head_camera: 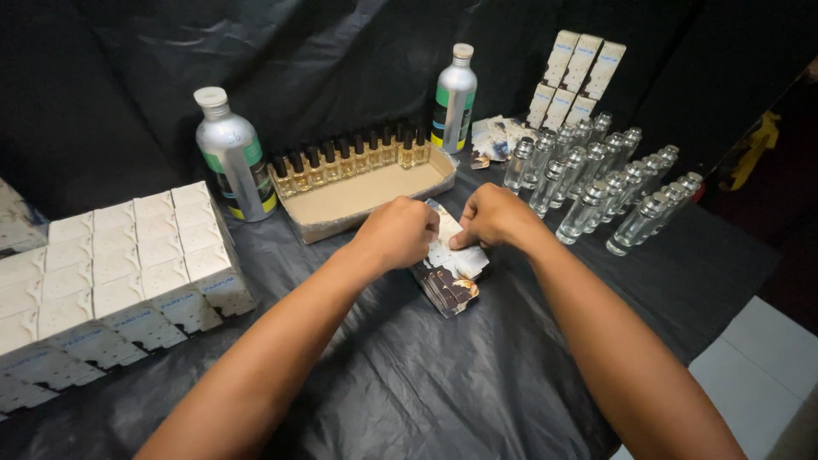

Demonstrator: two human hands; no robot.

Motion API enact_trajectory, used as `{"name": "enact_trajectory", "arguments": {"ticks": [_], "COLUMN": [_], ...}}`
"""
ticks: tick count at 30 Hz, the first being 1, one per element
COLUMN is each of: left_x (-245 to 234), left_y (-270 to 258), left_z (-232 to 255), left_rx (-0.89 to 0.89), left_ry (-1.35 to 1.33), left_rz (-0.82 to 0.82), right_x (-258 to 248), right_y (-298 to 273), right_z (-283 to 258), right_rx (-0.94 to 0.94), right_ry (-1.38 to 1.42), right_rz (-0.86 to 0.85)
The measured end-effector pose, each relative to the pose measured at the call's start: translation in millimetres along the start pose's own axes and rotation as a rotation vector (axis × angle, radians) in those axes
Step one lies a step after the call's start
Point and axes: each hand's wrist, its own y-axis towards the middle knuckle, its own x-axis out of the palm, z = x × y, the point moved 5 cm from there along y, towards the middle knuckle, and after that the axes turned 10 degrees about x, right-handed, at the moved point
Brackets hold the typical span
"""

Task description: Packaging small perfume bottles into individual cardboard boxes by folding the boxes and inserting the bottles.

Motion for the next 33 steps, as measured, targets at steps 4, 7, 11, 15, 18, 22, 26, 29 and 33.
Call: {"name": "enact_trajectory", "arguments": {"ticks": [4, 7, 11, 15, 18, 22, 26, 29, 33], "left_x": [-6, -28, -68, -101, -112, -135, -150, -159, -151], "left_y": [-2, -9, -39, -57, -73, -113, -156, -184, -208], "left_z": [-1, 2, 31, 61, 43, 39, 27, 26, -7], "left_rx": [-0.025, -0.124, -0.402, -0.341, -0.315, -0.316, -0.345, -0.341, -0.301], "left_ry": [-0.062, -0.178, -0.795, -1.273, -1.244, -1.222, -1.175, -1.14, -1.153], "left_rz": [0.07, 0.238, 0.359, 0.422, 0.473, 0.526, 0.56, 0.563, 0.663], "right_x": [-14, -31, -62, -69, -60, -53, -40, -29, -8], "right_y": [0, -9, -63, -102, -128, -154, -157, -157, -159], "right_z": [3, -3, -48, -93, -123, -155, -180, -201, -233], "right_rx": [-0.018, -0.09, -0.357, -0.524, -0.617, -0.653, -0.697, -0.768, -0.828], "right_ry": [-0.016, 0.104, 0.378, 0.556, 0.576, 0.623, 0.526, 0.483, 0.44], "right_rz": [-0.027, -0.015, 0.109, -0.001, -0.1, -0.279, -0.288, -0.273, -0.273]}}
